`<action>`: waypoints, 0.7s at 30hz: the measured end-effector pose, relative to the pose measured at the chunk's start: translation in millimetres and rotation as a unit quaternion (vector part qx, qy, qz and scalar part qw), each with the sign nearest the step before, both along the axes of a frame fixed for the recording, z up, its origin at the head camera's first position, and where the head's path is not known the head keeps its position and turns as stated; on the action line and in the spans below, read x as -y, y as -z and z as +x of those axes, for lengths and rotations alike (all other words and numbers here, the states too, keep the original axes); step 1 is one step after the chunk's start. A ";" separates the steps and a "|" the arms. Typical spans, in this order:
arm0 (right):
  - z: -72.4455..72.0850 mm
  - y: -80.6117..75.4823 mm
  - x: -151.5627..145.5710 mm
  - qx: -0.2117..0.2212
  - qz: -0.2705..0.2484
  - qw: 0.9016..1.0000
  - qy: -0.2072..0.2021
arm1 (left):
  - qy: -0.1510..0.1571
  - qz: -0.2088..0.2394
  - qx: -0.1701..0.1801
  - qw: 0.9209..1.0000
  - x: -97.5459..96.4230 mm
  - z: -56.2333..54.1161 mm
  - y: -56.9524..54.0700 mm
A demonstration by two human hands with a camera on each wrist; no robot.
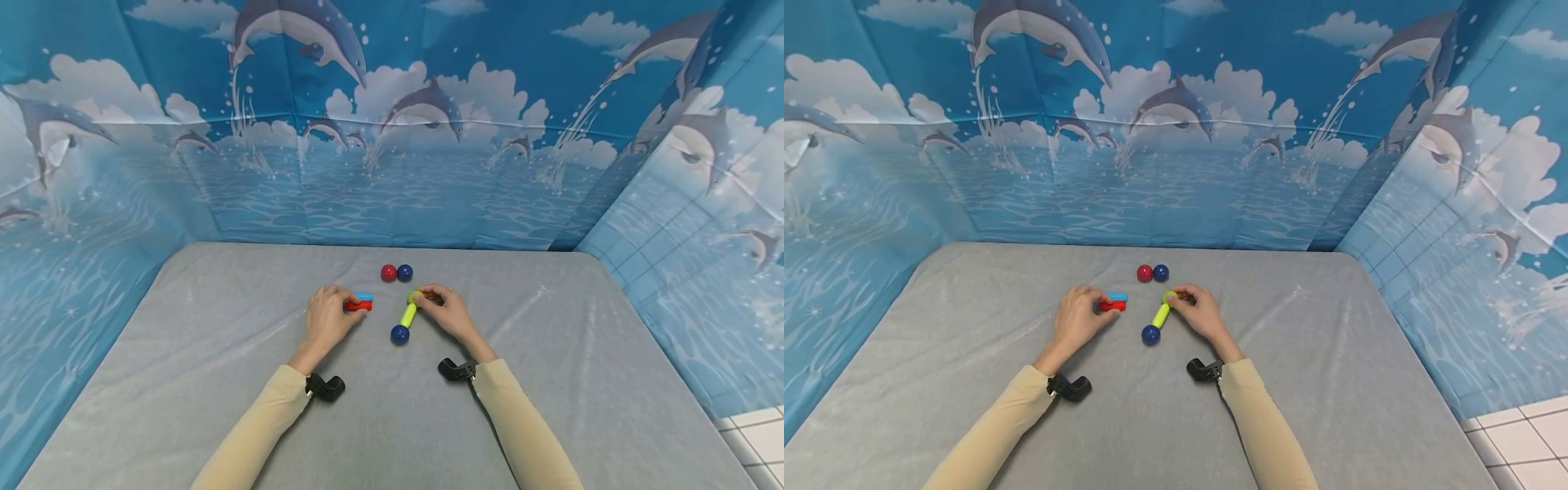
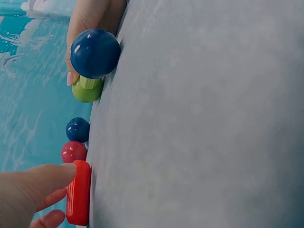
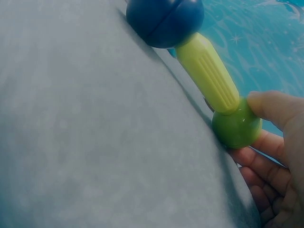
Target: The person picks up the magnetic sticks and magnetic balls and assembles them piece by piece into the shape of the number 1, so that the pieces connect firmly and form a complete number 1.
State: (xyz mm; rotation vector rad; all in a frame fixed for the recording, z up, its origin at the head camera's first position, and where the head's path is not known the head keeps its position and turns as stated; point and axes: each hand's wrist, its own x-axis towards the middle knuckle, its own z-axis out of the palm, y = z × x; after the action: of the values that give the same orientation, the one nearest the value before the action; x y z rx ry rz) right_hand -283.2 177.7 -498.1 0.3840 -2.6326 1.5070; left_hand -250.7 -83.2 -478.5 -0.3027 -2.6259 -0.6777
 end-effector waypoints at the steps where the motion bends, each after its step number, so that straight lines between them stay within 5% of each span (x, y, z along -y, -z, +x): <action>1: 0.0 0.0 0.1 0.000 0.000 1.000 0.000 | 0.000 -0.001 0.000 1.000 0.1 -0.2 0.2; 21: -0.6 -0.1 0.0 -0.002 0.000 1.000 -0.001 | -0.002 -0.016 0.007 1.000 -1.4 -2.3 -1.6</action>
State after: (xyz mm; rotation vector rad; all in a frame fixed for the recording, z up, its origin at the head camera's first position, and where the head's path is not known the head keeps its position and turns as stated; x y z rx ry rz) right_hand -283.9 177.7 -498.0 0.3898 -2.6288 1.5053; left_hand -253.0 -81.8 -476.8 -0.3031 -2.6531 -0.6387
